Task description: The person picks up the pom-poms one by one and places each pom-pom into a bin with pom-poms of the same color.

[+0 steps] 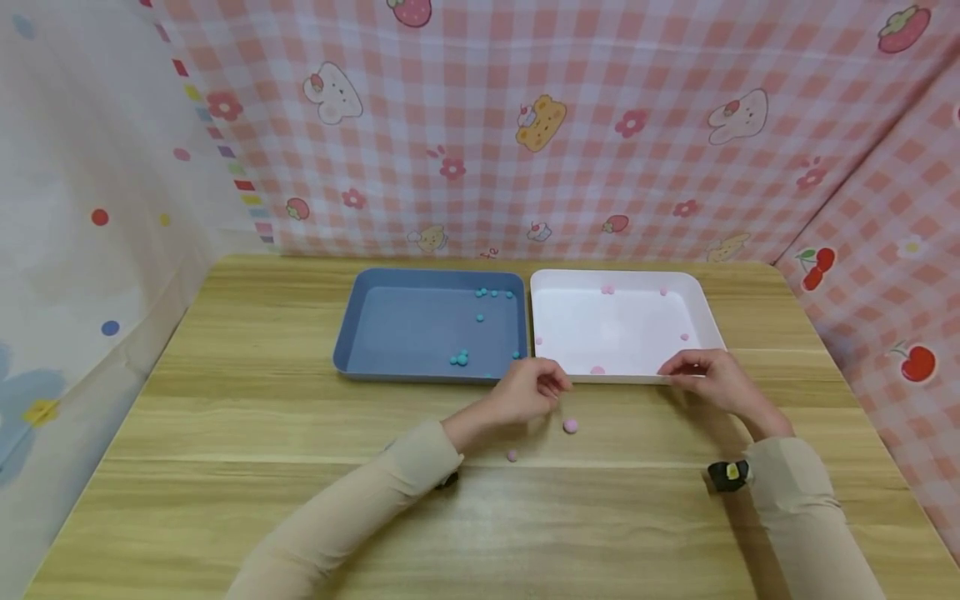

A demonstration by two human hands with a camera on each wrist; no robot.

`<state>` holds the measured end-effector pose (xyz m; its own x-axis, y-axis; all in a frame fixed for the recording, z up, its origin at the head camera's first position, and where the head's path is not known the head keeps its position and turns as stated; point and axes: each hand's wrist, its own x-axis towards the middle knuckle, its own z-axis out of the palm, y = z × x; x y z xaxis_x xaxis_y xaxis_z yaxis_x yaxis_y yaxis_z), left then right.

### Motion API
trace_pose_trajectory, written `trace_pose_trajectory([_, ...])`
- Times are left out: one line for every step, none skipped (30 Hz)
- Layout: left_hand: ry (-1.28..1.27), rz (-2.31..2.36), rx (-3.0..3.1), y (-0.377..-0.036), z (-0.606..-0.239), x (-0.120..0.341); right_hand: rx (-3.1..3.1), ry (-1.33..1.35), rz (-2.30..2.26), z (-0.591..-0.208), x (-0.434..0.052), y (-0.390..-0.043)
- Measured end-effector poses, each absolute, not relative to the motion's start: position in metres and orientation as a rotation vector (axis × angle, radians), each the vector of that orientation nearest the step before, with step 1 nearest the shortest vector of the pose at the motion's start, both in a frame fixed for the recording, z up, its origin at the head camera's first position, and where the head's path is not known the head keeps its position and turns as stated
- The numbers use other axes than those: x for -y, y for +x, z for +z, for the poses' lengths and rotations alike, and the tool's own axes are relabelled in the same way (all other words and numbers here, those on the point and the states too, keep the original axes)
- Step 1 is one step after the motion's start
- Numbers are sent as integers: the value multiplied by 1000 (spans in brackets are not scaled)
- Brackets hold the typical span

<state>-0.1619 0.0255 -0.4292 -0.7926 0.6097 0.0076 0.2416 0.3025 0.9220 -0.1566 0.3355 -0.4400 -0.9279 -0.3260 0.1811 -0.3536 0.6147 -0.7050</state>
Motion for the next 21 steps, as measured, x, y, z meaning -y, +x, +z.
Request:
trace_pose_trajectory([753,1516,-2217,-165,-426,-28,2791,587,1227,-440,-336,-157])
trace_pose_trajectory([739,1538,-2212,-168,-424,-30,2792,586,1221,-440,-336,-157])
trace_pose_trajectory([725,1571,-2204,-172,-422,-32,2794,581,1220,-440,-336,-157])
trace_pose_trajectory([709,1600,-2197,-175,-419,-34,2796,578,1223,-439,-336,-157])
trace_pose_trajectory([691,1625,-2197,-178,-417,-37,2798,574,1224,-439,-335,-157])
trace_pose_trajectory([676,1654,-2197,-181,-416,-39,2798,572,1230,-438,-335,-157])
trace_pose_trajectory([653,1677,-2196,-184,-414,-42,2798,566,1236,-438,-335,-157])
trace_pose_trajectory([633,1701,-2190,-187,-412,-45,2798,563,1242,-438,-335,-157])
trace_pose_trajectory([610,1725,-2179,-189,-410,-47,2798,560,1246,-439,-335,-157])
trace_pose_trajectory([584,1738,-2174,-192,-409,-50,2799,555,1246,-439,-335,-157])
trace_pose_trajectory([560,1752,-2168,-194,-408,-52,2799,555,1243,-439,-335,-157])
trace_pose_trajectory([541,1769,-2161,-196,-407,-55,2801,553,1241,-440,-335,-157])
trace_pose_trajectory([524,1781,-2154,-199,-406,-57,2804,549,1239,-440,-335,-157])
trace_pose_trajectory([507,1791,-2155,-201,-406,-60,2811,544,1237,-436,-333,-155])
trace_pose_trajectory([495,1796,-2155,-203,-407,-62,2817,538,1229,-435,-333,-155])
trace_pose_trajectory([482,1799,-2161,-205,-407,-64,2825,531,1230,-434,-332,-155])
trace_pose_trajectory([473,1802,-2167,-206,-407,-65,2833,532,1230,-433,-332,-154])
trace_pose_trajectory([462,1803,-2174,-208,-408,-67,2837,525,1237,-433,-332,-154])
trace_pose_trajectory([446,1799,-2182,-210,-408,-68,2837,521,1247,-432,-332,-154])
trace_pose_trajectory([429,1791,-2195,-211,-408,-69,2838,521,1254,-432,-332,-154])
trace_pose_trajectory([413,1784,-2207,-213,-408,-71,2835,525,1258,-435,-335,-155])
